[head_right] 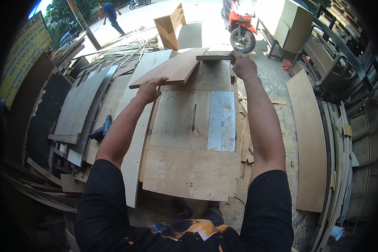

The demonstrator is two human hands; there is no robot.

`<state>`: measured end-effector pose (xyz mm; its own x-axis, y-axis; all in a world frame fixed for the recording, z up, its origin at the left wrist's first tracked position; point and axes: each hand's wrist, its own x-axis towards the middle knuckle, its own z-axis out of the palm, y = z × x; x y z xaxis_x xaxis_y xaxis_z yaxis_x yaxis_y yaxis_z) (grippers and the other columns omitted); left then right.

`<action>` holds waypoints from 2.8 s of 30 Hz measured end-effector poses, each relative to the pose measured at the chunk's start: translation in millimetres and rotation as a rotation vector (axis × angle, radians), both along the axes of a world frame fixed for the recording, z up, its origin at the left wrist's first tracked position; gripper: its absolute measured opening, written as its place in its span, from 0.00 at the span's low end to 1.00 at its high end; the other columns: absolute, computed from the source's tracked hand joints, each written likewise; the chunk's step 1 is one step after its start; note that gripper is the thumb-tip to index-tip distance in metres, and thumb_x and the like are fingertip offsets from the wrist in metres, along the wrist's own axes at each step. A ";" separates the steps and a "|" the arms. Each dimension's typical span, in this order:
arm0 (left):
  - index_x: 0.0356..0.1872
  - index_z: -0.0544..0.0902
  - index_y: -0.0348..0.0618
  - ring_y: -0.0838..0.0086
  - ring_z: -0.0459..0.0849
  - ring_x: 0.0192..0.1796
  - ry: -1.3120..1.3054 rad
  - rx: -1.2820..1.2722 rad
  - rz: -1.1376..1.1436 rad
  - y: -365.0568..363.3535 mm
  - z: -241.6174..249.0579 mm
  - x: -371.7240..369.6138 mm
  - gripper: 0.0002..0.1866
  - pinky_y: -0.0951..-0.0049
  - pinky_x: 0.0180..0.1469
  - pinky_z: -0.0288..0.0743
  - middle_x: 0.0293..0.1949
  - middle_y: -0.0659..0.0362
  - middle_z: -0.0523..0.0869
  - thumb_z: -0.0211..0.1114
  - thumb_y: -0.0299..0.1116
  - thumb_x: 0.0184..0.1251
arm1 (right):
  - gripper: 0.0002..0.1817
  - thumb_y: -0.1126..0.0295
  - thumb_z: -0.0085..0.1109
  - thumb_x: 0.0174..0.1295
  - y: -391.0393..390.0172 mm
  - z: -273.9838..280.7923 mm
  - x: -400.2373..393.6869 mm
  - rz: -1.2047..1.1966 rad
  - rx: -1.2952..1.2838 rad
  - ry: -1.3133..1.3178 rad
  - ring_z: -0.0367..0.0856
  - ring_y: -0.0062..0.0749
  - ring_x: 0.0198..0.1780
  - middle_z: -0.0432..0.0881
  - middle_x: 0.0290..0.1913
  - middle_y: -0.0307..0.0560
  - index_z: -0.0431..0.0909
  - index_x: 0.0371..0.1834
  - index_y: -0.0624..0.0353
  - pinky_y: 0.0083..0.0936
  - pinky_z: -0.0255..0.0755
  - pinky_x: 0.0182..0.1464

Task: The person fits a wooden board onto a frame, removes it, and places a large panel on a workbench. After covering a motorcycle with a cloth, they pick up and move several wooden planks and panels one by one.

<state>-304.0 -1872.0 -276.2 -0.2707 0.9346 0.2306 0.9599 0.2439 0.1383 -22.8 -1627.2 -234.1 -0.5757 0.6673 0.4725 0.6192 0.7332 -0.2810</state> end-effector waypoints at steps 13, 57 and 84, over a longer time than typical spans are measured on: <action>0.43 0.79 0.46 0.59 0.81 0.47 0.406 -0.115 0.117 60.2 17.7 5.4 0.11 0.64 0.49 0.77 0.43 0.53 0.81 0.57 0.32 0.60 | 0.17 0.76 0.58 0.57 -230.6 -213.7 386.0 -0.638 -0.589 0.471 0.77 0.22 0.31 0.78 0.48 0.45 0.75 0.51 0.62 0.20 0.72 0.36; 0.44 0.72 0.26 0.65 0.79 0.40 0.262 1.235 0.978 -713.2 48.8 495.2 0.28 0.69 0.42 0.73 0.40 0.46 0.78 0.56 0.50 0.68 | 0.17 0.58 0.55 0.66 -552.3 -191.0 148.7 1.085 -1.880 -0.065 0.79 0.20 0.38 0.80 0.41 0.37 0.72 0.52 0.54 0.18 0.69 0.36; 0.28 0.74 0.35 0.73 0.71 0.22 0.296 1.190 2.002 -1120.3 -68.4 730.8 0.24 0.71 0.27 0.63 0.18 0.58 0.73 0.49 0.49 0.70 | 0.31 0.49 0.41 0.66 -754.3 -304.2 59.7 0.841 -1.811 0.778 0.64 0.37 0.64 0.66 0.66 0.48 0.62 0.66 0.60 0.43 0.50 0.70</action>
